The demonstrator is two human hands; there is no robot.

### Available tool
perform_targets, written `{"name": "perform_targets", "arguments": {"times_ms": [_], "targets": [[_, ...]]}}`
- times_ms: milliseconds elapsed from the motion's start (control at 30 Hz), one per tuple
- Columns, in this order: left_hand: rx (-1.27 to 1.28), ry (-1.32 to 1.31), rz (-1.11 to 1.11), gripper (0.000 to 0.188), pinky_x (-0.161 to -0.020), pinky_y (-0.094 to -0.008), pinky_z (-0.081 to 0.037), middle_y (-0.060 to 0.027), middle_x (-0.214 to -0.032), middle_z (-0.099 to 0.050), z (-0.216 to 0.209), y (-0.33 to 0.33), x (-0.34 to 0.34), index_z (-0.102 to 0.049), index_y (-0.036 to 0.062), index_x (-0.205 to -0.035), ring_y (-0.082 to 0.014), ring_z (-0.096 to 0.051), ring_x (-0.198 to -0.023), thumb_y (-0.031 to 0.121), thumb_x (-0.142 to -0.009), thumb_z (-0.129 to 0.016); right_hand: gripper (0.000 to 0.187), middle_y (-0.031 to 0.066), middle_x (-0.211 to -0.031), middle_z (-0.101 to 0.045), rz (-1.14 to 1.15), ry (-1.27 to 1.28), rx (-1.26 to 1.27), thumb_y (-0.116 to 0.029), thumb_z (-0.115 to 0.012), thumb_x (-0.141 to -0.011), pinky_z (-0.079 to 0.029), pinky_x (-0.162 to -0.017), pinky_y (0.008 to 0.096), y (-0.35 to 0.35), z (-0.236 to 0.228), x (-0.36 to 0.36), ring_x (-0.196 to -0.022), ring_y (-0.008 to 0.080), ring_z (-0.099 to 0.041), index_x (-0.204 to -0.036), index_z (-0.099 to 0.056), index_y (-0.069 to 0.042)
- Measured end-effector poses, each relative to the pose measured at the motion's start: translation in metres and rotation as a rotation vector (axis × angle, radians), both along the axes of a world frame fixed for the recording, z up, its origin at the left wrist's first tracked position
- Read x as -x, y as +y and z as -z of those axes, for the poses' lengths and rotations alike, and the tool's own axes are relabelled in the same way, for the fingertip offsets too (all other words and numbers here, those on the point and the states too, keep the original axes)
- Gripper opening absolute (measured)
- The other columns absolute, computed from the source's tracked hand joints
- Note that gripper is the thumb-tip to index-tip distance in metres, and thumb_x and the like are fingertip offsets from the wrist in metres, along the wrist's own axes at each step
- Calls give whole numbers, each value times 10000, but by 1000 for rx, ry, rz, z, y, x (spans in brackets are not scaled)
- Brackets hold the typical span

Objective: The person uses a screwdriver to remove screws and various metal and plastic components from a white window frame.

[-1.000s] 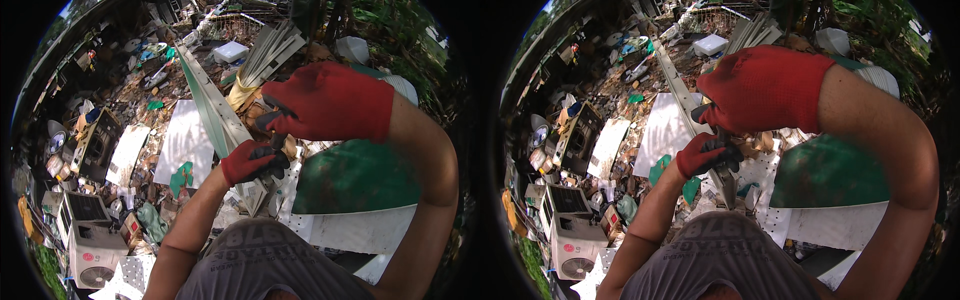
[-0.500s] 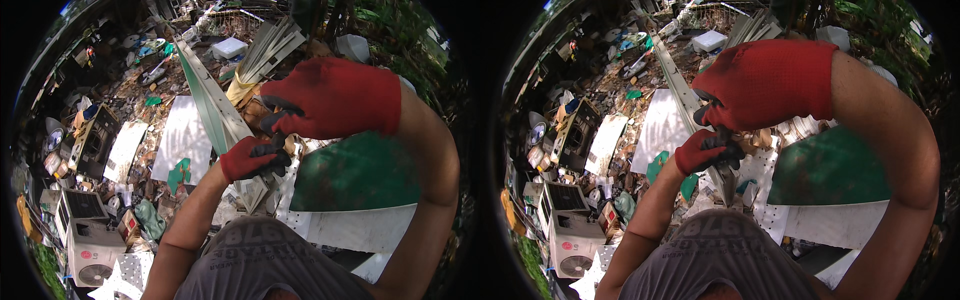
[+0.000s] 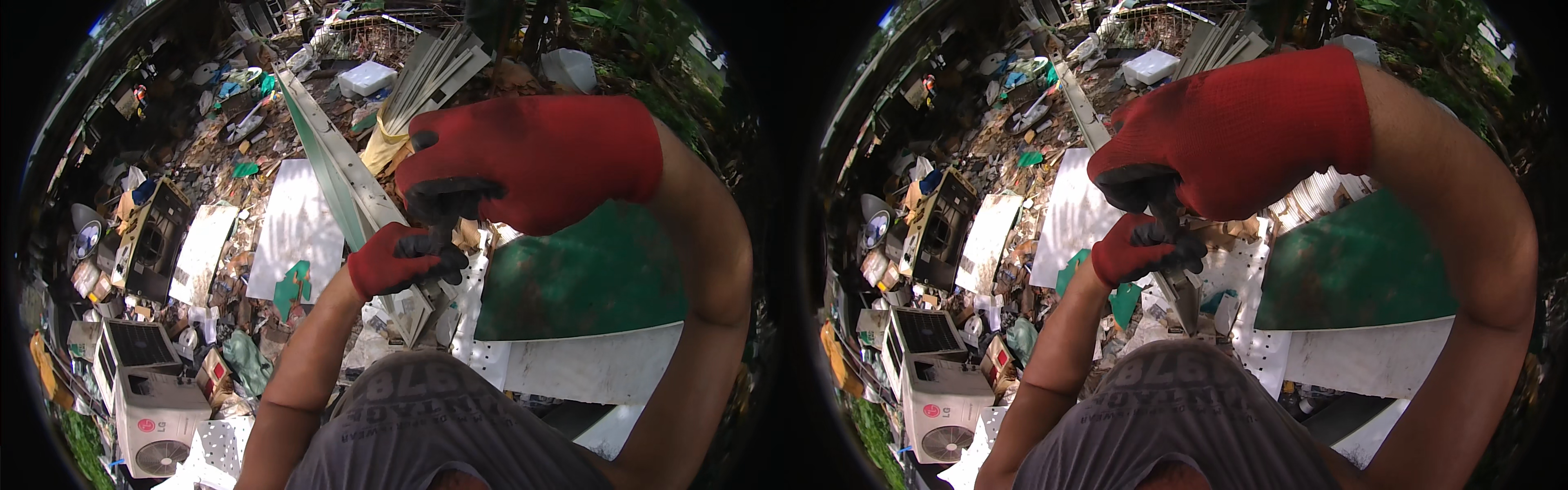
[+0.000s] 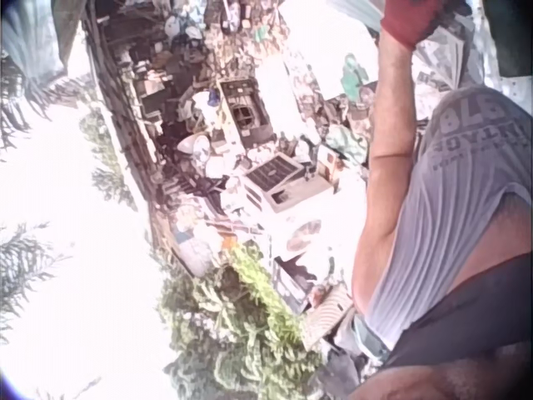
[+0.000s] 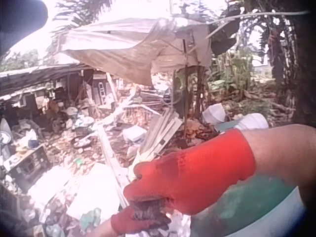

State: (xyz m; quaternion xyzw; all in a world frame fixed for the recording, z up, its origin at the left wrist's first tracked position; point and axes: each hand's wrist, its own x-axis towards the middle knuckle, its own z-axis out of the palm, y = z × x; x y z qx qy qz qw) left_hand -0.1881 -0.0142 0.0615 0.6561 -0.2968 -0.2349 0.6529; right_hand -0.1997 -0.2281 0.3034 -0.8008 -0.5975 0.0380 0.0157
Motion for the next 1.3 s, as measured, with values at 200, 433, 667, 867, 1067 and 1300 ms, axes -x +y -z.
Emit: {"name": "perform_targets", "arguments": {"times_ms": [200,433,667,867,1067,1300], "targets": [[151,3,43,269,-737,-270,-546,-42,-959,-766,13,1,0,-728,-17,-1181,-75,-671,-827,128,-955,-720,508,192,-1224,-657,212,202,66,-176,-717,-892,-537,-974,468,10,-12,16,-1171,403,-643,-1373,-598,-64],[286,55,105,266,-819,-283,-560,-105,-1074,-780,-13,0,13,-689,-46,-1223,-155,-740,-962,75,-988,-656,606,187,-1331,-618,226,42,116,-201,-772,-866,-507,-1043,451,7,-6,10,-1229,387,-617,-1421,-574,-62],[29,57,-13,212,-743,-274,-554,-73,-1008,-782,-16,5,10,-709,-1,-1137,-106,-709,-861,91,-949,-740,886,173,-1464,-542,256,74,-579,-232,-855,-801,-501,-1084,425,-16,58,10,-1320,324,-584,-1547,-414,-49],[57,-23,-62,394,-791,-273,-558,-8,-991,-752,1,-11,8,-693,16,-1197,-88,-684,-871,76,-835,-837,565,85,-1160,-711,651,853,-980,-90,-853,-826,-554,-922,336,-16,164,56,-1050,145,-675,-1325,-607,9],[-151,-876,-240,468,-1111,-483,-456,-166,-1087,-708,-7,-8,18,-693,55,-1130,-324,-657,-1136,295,-762,-857,377,86,-1047,-754,715,737,-1215,-53,-807,-868,-564,-845,292,0,199,65,-927,102,-686,-1212,-672,19],[-316,-813,-87,584,-1238,-527,-316,-246,-1380,-603,-10,16,23,-638,-6,-1301,-436,-506,-1387,233,-796,-805,378,107,-1078,-780,687,537,-1184,-67,-778,-879,-590,-843,327,-7,206,68,-987,157,-749,-1239,-687,3]]}}
